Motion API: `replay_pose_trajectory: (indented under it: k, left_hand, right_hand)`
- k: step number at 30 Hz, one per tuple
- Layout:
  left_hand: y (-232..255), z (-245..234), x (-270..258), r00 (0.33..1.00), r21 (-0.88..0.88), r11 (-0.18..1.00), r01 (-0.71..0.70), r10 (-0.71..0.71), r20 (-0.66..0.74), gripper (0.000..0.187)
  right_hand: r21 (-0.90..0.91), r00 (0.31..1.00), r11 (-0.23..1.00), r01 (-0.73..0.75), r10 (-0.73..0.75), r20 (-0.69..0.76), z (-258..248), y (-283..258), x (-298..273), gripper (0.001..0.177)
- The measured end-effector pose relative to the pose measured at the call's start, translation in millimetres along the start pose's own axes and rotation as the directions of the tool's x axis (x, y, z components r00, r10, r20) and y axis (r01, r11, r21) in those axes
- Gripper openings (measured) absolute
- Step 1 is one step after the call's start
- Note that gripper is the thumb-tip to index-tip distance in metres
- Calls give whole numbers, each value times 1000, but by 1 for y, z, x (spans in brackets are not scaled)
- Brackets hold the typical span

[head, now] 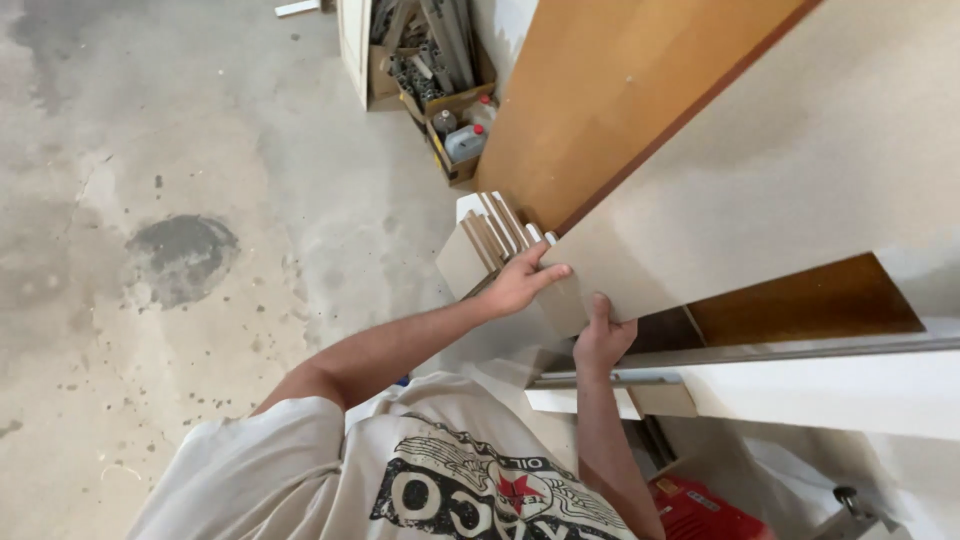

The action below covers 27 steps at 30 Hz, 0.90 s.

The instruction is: Sorting and moving various wooden boards and panels in a storage area

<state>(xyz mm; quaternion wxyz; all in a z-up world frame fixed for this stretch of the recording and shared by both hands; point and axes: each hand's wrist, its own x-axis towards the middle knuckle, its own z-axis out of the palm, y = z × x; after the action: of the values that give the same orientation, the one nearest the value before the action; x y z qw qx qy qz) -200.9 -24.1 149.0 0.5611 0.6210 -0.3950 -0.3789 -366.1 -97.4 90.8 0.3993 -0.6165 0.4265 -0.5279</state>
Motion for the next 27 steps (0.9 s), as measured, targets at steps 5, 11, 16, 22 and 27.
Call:
replay_pose_trajectory:
  k: [5, 11, 16, 22, 27]
  left_hand:
    - [-23, -75, -16, 942, -54, 999, -5, -14, -335, 36]
    - [4, -208, -50, 873, 21, 1000, -8, 17, -488, 42]
    - [-34, -356, -82, 815, 93, 992, -87, 124, -567, 55]
    - [-55, -519, -154, 760, -77, 964, 255, -249, -601, 52]
    - [-94, -625, -151, 692, -171, 931, 323, -355, -629, 43]
  right_hand:
    - [328, 981, 943, -57, -8, 193, 97, -48, 8, 16]
    - [392, 922, 915, -98, -65, 382, 234, -93, -13, 18]
    - [416, 935, 898, -141, -17, 355, 363, -153, -31, 21]
    - [452, 963, 890, -67, -62, 264, 484, -193, -39, 19]
    - [443, 971, 895, 47, -145, 189, 584, -229, -45, 18]
